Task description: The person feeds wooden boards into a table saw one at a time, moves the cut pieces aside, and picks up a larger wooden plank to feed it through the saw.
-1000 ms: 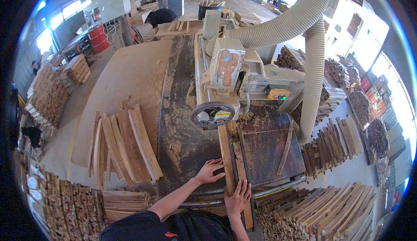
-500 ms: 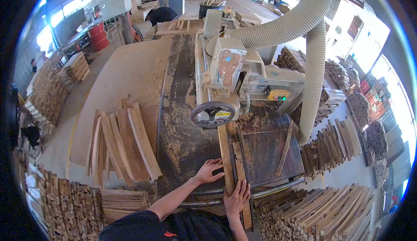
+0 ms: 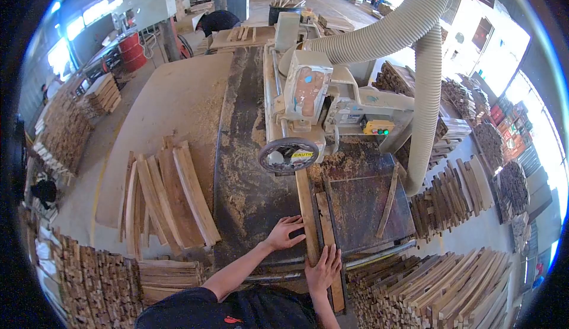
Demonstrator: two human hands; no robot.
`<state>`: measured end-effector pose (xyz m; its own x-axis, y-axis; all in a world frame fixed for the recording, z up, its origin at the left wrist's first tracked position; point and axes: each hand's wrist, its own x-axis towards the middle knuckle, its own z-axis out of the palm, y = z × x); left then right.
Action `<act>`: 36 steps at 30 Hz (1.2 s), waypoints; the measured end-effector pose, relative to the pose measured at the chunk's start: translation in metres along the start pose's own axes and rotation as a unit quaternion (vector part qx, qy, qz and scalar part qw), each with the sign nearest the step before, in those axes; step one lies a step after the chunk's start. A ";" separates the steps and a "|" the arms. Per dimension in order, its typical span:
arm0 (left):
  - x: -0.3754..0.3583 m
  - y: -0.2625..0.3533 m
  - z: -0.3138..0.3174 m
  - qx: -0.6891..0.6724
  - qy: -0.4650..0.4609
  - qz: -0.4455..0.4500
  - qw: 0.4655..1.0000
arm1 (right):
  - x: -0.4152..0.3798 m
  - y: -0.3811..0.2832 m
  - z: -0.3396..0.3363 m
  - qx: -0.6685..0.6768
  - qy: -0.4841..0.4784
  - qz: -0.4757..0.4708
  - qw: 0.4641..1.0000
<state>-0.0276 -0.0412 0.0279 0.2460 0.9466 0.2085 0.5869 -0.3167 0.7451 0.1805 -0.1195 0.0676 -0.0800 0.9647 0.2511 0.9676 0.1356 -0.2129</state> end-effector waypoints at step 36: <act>0.006 -0.008 -0.002 -0.069 0.023 0.092 0.993 | 0.003 -0.008 0.003 -0.016 0.012 0.010 1.000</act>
<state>-0.0327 -0.0327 0.0248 0.3017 0.8766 0.3748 0.4239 -0.4755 0.7708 0.1716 -0.1172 0.0675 -0.0549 0.9614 0.2696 0.9763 0.1082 -0.1873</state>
